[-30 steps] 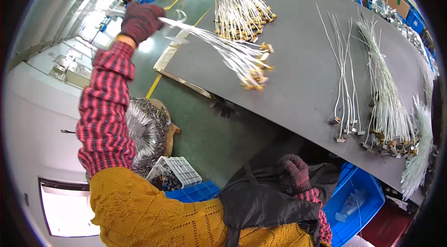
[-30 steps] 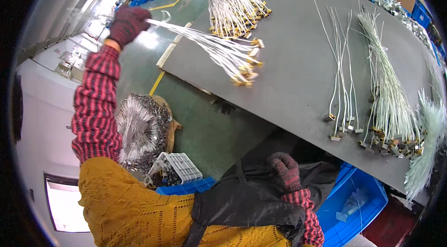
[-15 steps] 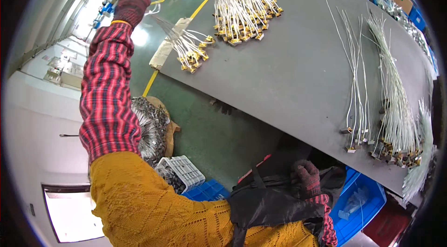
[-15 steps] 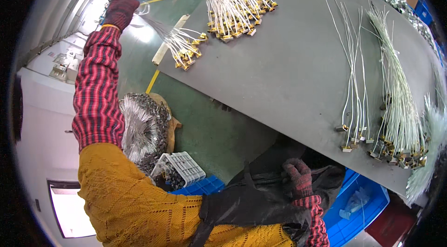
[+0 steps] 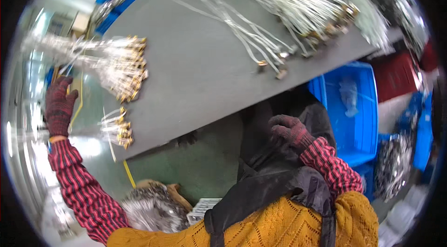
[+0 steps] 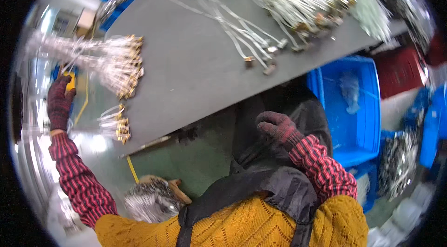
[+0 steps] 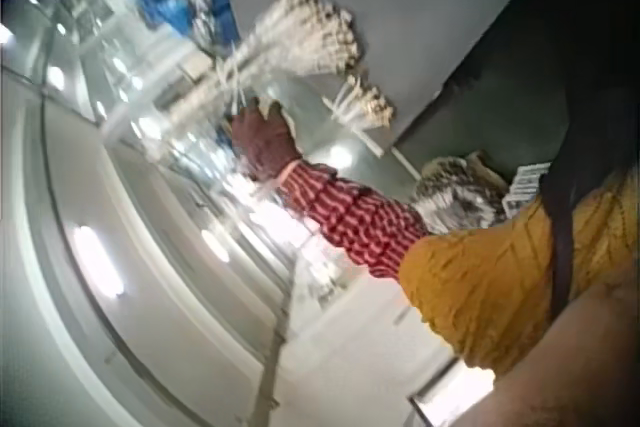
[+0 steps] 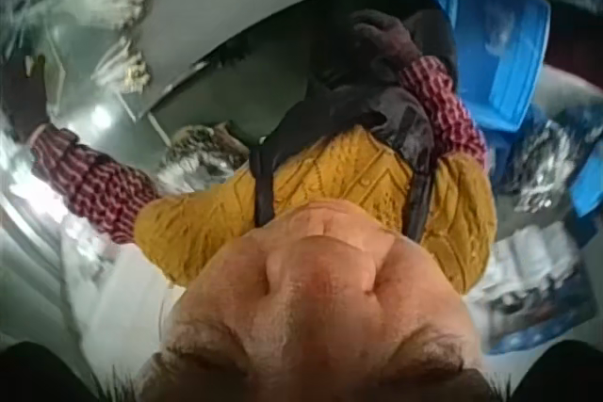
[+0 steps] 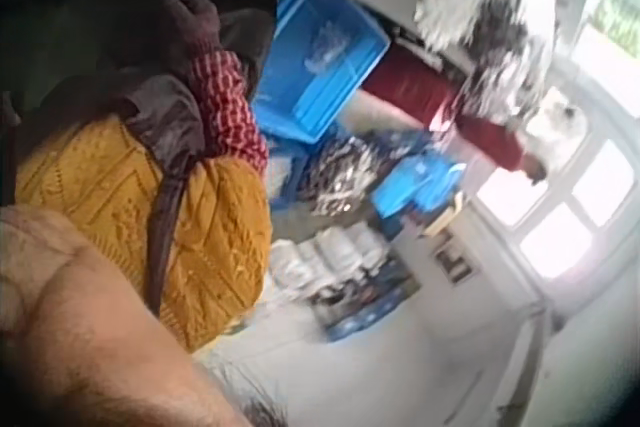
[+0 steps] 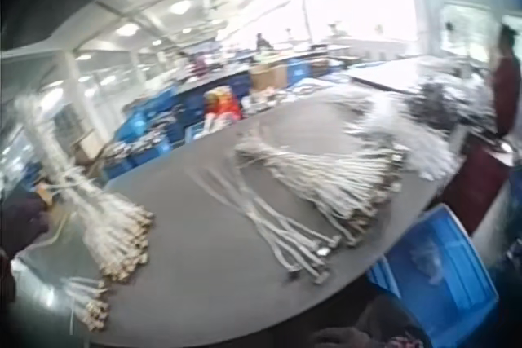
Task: The worker is bundling, sorting, and organizing multiple wiring harnesses with yellow connectors at a manual assembly station.
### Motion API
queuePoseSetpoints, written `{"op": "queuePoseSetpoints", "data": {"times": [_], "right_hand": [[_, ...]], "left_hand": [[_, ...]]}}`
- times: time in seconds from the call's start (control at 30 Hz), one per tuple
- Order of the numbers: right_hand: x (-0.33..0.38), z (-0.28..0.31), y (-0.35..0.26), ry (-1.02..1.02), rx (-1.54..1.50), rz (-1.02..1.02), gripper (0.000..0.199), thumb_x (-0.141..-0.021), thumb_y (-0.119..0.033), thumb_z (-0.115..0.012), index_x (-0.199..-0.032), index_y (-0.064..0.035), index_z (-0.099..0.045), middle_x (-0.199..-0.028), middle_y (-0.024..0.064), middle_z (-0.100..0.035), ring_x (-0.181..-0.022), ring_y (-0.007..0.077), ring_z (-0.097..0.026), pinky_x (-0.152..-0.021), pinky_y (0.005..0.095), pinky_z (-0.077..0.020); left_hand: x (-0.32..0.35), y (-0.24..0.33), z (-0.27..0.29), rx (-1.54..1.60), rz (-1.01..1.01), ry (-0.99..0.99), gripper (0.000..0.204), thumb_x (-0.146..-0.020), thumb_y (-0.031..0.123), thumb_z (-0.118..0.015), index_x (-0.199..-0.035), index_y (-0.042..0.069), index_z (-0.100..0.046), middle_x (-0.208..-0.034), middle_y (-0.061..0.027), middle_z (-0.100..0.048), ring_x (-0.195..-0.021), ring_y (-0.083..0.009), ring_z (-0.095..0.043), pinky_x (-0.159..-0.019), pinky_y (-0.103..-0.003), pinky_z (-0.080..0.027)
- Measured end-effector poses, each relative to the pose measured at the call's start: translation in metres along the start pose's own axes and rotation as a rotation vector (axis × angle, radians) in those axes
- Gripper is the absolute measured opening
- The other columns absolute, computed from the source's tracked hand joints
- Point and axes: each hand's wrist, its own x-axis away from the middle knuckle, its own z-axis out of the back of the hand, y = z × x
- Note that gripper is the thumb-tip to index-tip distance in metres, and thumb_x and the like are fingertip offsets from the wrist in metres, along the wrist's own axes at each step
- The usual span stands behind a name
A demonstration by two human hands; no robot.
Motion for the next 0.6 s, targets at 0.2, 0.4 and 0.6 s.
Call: {"op": "queuePoseSetpoints", "data": {"times": [0.2,0.4,0.6], "right_hand": [[0.088,0.082,0.042,0.307,-0.081,0.038,0.025,-0.090,-0.017,-0.066,-0.110,-0.0029,-0.069,-0.092,0.0038,-0.069,-0.084,0.0094,-0.063,-0.078,0.0273,-0.0514],[0.233,0.222,0.185,0.893,-0.414,-0.043,0.028,-0.088,-0.020,-0.068,-0.112,-0.0041,-0.069,-0.093,0.0080,-0.070,-0.069,0.0179,-0.065,-0.056,0.0342,-0.0560],[0.243,0.298,0.266,1.376,-0.713,-0.188,0.032,-0.088,-0.019,-0.066,-0.115,-0.0025,-0.067,-0.088,0.0097,-0.068,-0.067,0.0202,-0.065,-0.056,0.0366,-0.0555]], "left_hand": [[-0.048,0.271,-0.008,0.707,-0.346,0.159,0.035,-0.086,0.005,-0.070,-0.121,0.004,-0.064,-0.119,-0.0112,-0.067,-0.114,-0.0277,-0.061,-0.101,-0.038,-0.045],[-0.010,0.545,0.008,1.176,-0.610,-0.102,0.031,-0.083,0.001,-0.072,-0.114,0.004,-0.068,-0.108,-0.0120,-0.070,-0.103,-0.0269,-0.066,-0.092,-0.038,-0.051],[-0.009,0.697,-0.005,1.279,-0.806,-0.293,0.026,-0.081,0.002,-0.071,-0.107,0.005,-0.069,-0.104,-0.0114,-0.070,-0.100,-0.0289,-0.066,-0.090,-0.038,-0.051]]}}
